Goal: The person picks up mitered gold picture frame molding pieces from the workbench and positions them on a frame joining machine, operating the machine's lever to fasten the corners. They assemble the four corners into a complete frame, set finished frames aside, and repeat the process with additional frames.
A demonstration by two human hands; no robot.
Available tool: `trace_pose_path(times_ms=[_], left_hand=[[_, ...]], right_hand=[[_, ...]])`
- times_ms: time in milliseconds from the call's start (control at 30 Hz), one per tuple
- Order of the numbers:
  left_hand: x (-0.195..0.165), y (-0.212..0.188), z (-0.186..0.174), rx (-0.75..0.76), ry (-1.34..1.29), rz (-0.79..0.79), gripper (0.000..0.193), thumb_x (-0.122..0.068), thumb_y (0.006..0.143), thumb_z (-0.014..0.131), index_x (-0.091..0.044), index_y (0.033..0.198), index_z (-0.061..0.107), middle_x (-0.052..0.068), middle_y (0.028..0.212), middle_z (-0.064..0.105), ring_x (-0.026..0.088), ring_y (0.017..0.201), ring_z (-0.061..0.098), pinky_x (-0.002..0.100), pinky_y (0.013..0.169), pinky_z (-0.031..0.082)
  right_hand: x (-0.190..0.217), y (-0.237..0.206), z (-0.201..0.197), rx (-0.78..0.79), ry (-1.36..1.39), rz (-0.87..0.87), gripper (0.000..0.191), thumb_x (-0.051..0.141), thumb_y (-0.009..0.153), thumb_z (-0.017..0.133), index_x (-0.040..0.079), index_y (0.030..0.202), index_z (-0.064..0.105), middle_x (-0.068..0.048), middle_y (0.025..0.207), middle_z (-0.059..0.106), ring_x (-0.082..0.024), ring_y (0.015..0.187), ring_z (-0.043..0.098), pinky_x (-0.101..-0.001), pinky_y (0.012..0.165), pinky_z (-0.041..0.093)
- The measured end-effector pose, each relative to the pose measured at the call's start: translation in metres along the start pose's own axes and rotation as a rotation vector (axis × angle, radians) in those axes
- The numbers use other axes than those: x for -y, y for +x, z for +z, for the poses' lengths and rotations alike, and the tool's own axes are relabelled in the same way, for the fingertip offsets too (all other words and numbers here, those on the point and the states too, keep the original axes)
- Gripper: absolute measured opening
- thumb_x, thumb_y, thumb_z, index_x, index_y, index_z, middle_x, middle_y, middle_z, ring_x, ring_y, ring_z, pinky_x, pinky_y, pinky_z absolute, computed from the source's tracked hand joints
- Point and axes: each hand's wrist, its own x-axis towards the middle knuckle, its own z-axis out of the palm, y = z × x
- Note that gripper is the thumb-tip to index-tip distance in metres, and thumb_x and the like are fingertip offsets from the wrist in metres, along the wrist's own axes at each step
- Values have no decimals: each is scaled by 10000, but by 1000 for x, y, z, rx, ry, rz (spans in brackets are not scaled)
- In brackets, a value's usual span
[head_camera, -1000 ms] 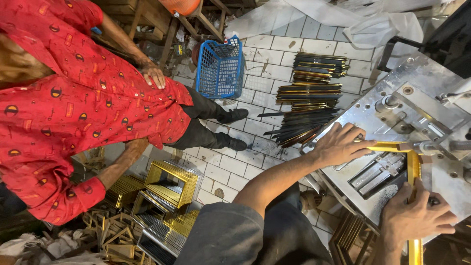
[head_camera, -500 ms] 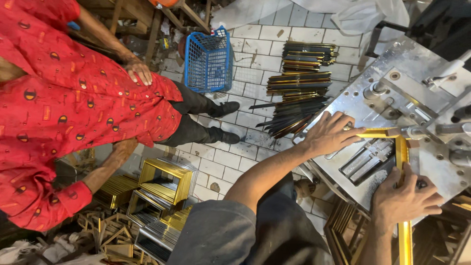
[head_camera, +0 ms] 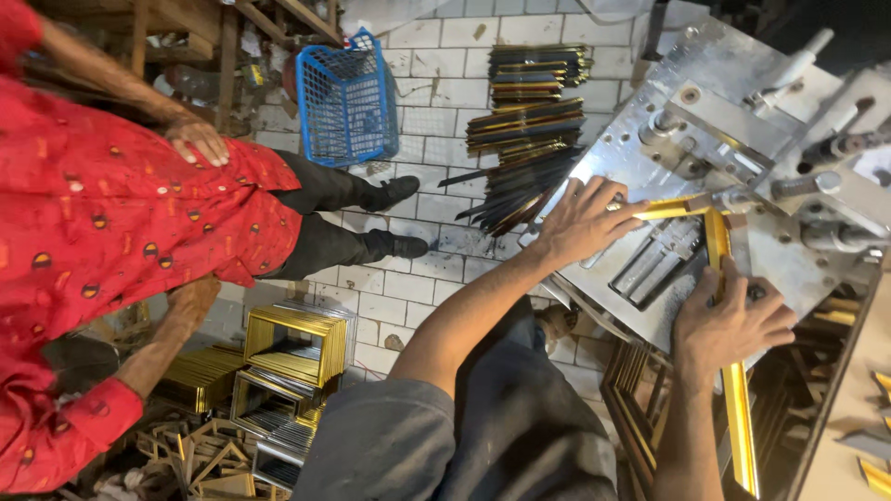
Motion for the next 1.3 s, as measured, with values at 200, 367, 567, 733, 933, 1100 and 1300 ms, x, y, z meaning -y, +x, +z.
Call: trace_pose_path(times_ms=[200, 367, 567, 733, 933, 1100, 1300], left_hand=[[3, 3, -10, 19, -255, -59, 224, -265, 913, 758, -238, 1134, 739, 48, 1203, 589, 275, 1180, 564, 455, 975, 477], [2, 8, -37, 48, 148, 60, 346, -264, 833, 756, -328, 1173, 738, 18, 1103, 591, 275, 1096, 543, 628, 952, 414], [9, 13, -31, 1, -32, 84, 374, -358, 1015, 766, -290, 1370, 672, 6, 1047, 521, 247, 1018, 488, 459, 804, 376], [14, 8, -14, -4, -14, 63, 403, -386, 990, 773, -312, 1373, 672, 21, 1041, 541, 235, 966, 487, 448, 779, 369], [10, 10, -13, 0, -44, 49, 389, -385, 964, 773, -341, 1335, 669, -26, 1046, 546, 227, 991, 496, 449, 819, 382], [11, 7, -19, 68, -42, 58, 400, -359, 984, 776, -312, 1366, 668, -7, 1074, 539, 236, 988, 484, 450, 812, 380], [9, 7, -26, 140, -18, 41, 395, -327, 981, 775, -317, 1364, 677, -11, 1046, 521, 245, 979, 478, 481, 818, 391]], right_hand=[[17, 12, -14, 6, -35, 36, 236, 226, 955, 759, 227, 1191, 756, -130, 1230, 564, -384, 1224, 457, -571, 1030, 311], [33, 21, -27, -22, -17, 52, 202, 266, 976, 794, 234, 1172, 761, -127, 1198, 587, -359, 1144, 496, -507, 966, 349], [36, 27, -31, -1, 19, 59, 227, 273, 1033, 759, 227, 1252, 794, -95, 1124, 565, -329, 1072, 480, -464, 901, 349], [33, 26, -27, -26, 29, 31, 227, 271, 1024, 770, 218, 1245, 775, -78, 1164, 590, -327, 1070, 479, -468, 904, 350], [33, 30, -27, -58, 5, 32, 198, 290, 1005, 796, 215, 1188, 779, -67, 1129, 593, -347, 1097, 473, -511, 949, 345], [38, 27, -31, 34, 49, 99, 196, 263, 1006, 770, 190, 1188, 773, -105, 1145, 602, -358, 1076, 468, -505, 925, 353], [39, 26, -32, 62, -15, 102, 167, 313, 1039, 768, 196, 1158, 781, -119, 1124, 583, -350, 1069, 481, -510, 920, 343]])
